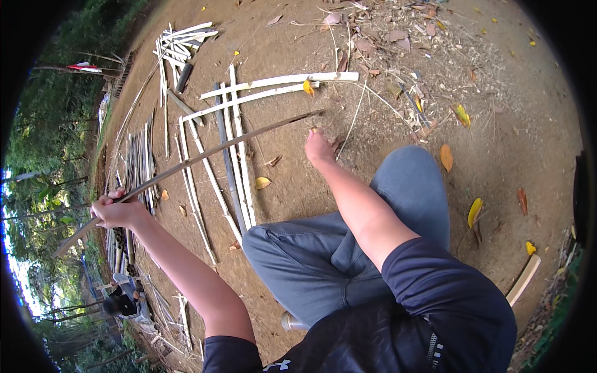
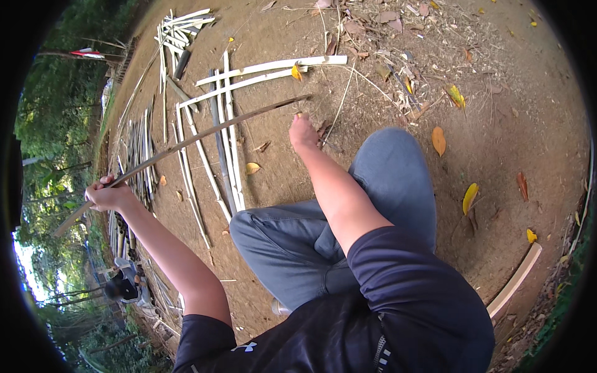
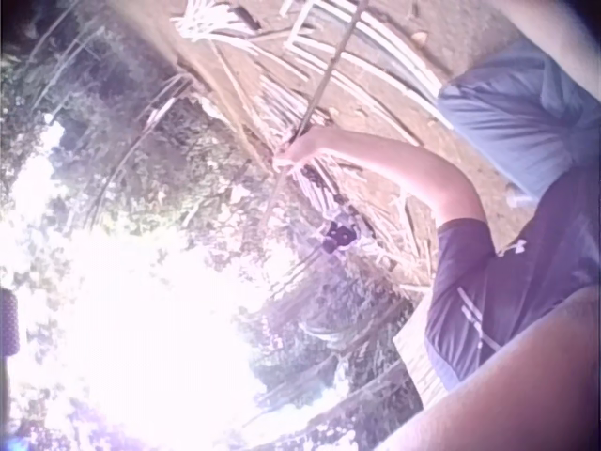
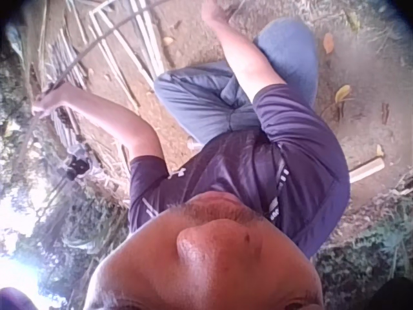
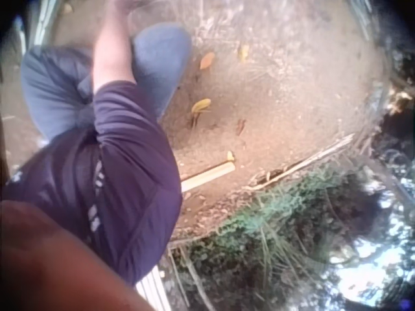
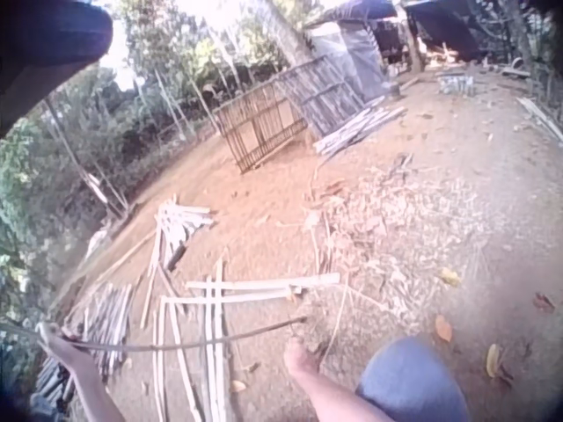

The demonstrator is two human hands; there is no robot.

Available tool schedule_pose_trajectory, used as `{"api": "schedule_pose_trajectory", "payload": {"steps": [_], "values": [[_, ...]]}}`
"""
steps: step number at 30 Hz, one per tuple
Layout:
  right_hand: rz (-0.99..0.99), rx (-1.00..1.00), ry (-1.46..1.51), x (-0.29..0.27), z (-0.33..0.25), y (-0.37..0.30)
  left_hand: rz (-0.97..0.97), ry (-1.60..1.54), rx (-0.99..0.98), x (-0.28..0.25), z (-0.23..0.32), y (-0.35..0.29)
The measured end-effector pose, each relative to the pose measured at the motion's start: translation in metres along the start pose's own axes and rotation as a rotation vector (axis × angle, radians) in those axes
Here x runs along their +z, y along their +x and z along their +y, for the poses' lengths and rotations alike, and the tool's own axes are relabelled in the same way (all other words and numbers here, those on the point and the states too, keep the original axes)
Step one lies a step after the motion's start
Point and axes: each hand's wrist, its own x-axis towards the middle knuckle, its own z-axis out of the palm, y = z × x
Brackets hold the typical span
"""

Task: The person shaves a thin strip of bamboo using a knife. They hold the long bamboo strip with one hand and repeatedly draw the knife blade along the surface to thin it.

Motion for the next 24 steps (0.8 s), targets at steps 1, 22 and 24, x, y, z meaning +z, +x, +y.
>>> {"api": "schedule_pose_trajectory", "payload": {"steps": [1, 22, 24], "values": [[-0.045, -0.008, 0.041, 0.001, -0.006, -0.007, 0.011, 0.004, 0.018, 0.001, -0.002, 0.001], [0.015, 0.083, -0.096, 0.002, -0.002, 0.018, 0.032, 0.017, -0.091, -0.035, -0.010, 0.008], [0.022, 0.014, -0.146, -0.003, -0.009, 0.002, 0.024, -0.006, -0.044, -0.037, -0.007, 0.003]]}}
